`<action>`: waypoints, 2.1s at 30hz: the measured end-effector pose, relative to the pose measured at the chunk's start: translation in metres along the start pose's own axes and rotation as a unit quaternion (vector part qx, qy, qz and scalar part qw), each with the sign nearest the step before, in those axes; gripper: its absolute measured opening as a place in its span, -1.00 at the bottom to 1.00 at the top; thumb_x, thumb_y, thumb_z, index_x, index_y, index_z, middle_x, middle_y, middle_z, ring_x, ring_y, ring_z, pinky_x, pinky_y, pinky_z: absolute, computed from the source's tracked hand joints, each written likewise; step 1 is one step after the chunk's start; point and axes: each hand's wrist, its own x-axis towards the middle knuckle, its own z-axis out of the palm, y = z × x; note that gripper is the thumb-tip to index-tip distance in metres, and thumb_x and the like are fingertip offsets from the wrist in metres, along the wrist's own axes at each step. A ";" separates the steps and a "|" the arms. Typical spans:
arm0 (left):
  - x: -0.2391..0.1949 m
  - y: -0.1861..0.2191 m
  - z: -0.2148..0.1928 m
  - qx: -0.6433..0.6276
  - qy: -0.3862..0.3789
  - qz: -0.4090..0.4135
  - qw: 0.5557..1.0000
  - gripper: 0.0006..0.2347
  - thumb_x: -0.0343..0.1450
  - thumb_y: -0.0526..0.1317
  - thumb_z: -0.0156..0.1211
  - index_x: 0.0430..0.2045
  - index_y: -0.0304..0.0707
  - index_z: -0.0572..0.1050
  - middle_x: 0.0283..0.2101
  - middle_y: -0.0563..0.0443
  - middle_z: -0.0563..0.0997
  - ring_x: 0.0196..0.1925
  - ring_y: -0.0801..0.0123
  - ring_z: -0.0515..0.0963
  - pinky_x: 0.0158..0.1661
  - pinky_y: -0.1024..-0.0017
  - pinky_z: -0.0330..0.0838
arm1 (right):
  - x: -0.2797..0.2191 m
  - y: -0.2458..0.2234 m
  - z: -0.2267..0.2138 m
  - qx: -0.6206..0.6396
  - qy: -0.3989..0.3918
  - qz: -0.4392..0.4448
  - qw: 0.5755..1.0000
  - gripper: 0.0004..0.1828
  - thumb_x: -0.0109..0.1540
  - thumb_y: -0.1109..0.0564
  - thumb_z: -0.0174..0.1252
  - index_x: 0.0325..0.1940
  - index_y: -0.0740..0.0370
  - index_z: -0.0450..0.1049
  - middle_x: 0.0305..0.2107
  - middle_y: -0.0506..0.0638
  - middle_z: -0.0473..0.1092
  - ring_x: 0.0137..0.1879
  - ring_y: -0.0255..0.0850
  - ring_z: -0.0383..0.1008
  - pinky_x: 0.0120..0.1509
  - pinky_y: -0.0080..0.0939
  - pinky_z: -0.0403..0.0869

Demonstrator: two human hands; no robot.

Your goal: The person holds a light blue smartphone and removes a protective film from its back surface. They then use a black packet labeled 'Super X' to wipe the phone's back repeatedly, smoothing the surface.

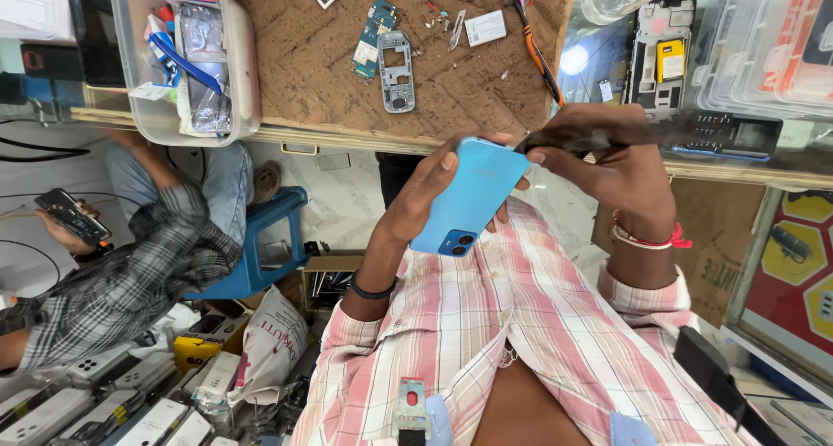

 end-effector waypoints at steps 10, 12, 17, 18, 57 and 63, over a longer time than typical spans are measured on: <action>0.005 0.006 -0.002 0.064 -0.018 -0.078 0.995 -0.38 0.59 0.19 -0.11 0.40 -0.34 0.16 0.16 -0.46 0.56 -0.12 0.12 0.68 -0.13 0.23 0.62 | 0.017 -0.035 -0.016 -0.074 -0.106 -0.060 0.990 -0.83 0.15 0.31 0.34 -0.20 0.41 0.57 -0.40 0.07 0.48 -0.34 -0.22 0.48 -0.26 -0.23 0.36; 0.005 0.004 -0.004 0.052 -0.025 -0.082 0.995 -0.38 0.58 0.19 -0.09 0.38 -0.35 0.15 0.19 -0.46 0.54 -0.13 0.11 0.67 -0.13 0.22 0.62 | 0.018 -0.034 -0.018 -0.089 -0.113 -0.076 0.987 -0.82 0.15 0.27 0.35 -0.19 0.38 0.58 -0.40 0.07 0.48 -0.32 -0.21 0.50 -0.24 -0.23 0.38; 0.003 -0.004 -0.004 0.040 -0.023 -0.076 0.996 -0.39 0.60 0.17 -0.09 0.39 -0.38 0.15 0.20 -0.47 0.53 -0.12 0.10 0.68 -0.12 0.18 0.65 | 0.013 -0.022 -0.013 -0.108 -0.080 -0.064 0.989 -0.74 0.15 0.18 0.44 -0.17 0.38 0.59 -0.37 0.08 0.53 -0.32 -0.18 0.53 -0.22 -0.22 0.42; 0.001 -0.006 -0.003 0.039 -0.011 -0.072 0.997 -0.40 0.60 0.16 -0.10 0.38 -0.38 0.16 0.21 -0.44 0.52 -0.15 0.11 0.68 -0.15 0.19 0.66 | 0.015 -0.018 -0.014 -0.126 -0.108 -0.079 0.983 -0.79 0.14 0.20 0.43 -0.21 0.36 0.61 -0.43 0.07 0.51 -0.37 -0.19 0.51 -0.27 -0.21 0.38; -0.015 -0.065 -0.037 -0.210 0.103 -0.002 0.972 -0.63 0.59 -0.03 -0.30 0.08 -0.34 0.30 0.04 -0.48 0.58 0.02 -0.21 0.66 0.05 -0.10 0.59 | 0.029 0.051 0.034 -0.010 -0.116 -0.068 0.991 -0.86 0.14 0.32 0.30 -0.21 0.32 0.60 -0.33 0.01 0.51 -0.20 -0.23 0.53 -0.14 -0.28 0.42; -0.004 -0.046 -0.029 -0.188 0.164 -0.031 0.968 -0.54 0.60 0.02 -0.34 0.11 -0.46 0.32 0.12 -0.49 0.54 0.12 -0.26 0.61 0.13 -0.09 0.54 | 0.038 0.052 0.033 -0.018 -0.105 0.006 0.994 -0.86 0.23 0.25 0.38 -0.19 0.32 0.55 -0.38 -0.04 0.52 -0.29 -0.30 0.46 -0.19 -0.28 0.40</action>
